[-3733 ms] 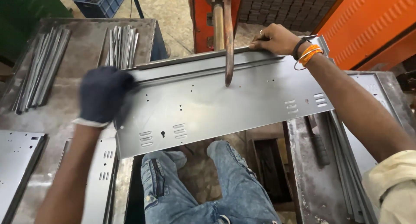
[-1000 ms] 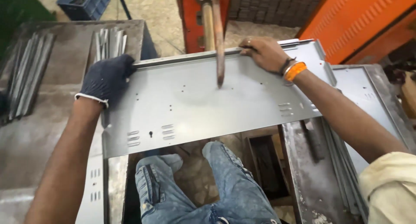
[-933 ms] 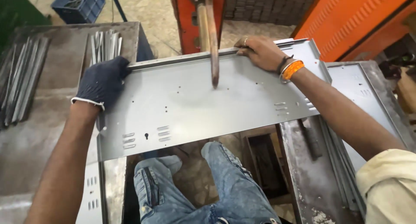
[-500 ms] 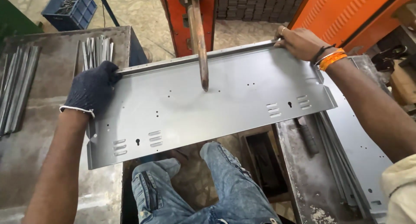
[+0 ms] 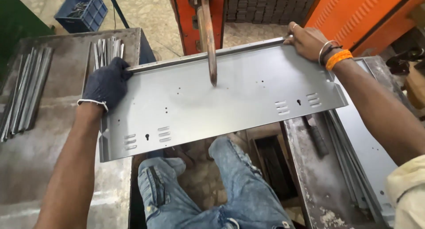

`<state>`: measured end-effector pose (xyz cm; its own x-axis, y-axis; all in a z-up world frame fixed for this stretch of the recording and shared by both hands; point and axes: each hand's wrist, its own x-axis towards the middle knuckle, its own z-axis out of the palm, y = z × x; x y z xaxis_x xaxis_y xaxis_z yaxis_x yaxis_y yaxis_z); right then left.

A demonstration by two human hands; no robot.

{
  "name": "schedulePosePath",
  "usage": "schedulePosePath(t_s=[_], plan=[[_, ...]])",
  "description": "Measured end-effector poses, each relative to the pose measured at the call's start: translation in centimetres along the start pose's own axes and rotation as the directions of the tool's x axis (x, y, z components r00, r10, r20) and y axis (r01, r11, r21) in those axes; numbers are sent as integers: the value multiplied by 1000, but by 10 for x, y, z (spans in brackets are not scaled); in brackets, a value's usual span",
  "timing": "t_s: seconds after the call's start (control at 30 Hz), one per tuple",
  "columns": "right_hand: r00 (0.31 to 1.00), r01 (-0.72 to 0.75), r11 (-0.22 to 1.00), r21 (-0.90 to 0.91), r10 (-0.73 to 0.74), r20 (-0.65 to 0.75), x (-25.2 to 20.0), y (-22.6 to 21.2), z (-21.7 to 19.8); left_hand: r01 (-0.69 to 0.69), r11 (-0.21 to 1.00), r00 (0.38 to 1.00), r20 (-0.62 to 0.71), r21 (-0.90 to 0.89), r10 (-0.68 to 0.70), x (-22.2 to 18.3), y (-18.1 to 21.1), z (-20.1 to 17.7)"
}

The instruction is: The worker is performing spot welding to attach metal rails to sheet metal components at a workstation.

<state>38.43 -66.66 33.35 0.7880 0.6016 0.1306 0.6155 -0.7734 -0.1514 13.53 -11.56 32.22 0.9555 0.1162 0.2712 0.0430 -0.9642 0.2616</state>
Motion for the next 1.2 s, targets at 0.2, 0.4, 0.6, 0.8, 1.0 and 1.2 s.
schedulePosePath(t_s=[0.2, 0.4, 0.6, 0.8, 1.0, 1.2], plan=[[994, -97, 994, 42, 95, 62, -67, -39, -8, -50, 999, 999, -20, 1, 50, -47, 4, -4], [1000, 14, 999, 34, -14, 8, -88, -33, 7, -34, 998, 999, 2, 49, 34, -70, 11, -11], [999, 37, 999, -1, -37, -15, -85, -29, 10, -29, 999, 1000, -6, 40, 30, -72, 14, -9], [988, 131, 991, 39, -127, -89, -80, -17, 12, 66, 995, 996, 50, 72, -69, -72, 9, -8], [965, 238, 968, -81, -245, -91, -69, -48, 1, 0, 998, 999, 42, 55, -2, -46, 38, -12], [978, 174, 984, -37, -177, -112, -69, -57, 13, -63, 998, 992, 106, -30, 66, -26, 85, 8]])
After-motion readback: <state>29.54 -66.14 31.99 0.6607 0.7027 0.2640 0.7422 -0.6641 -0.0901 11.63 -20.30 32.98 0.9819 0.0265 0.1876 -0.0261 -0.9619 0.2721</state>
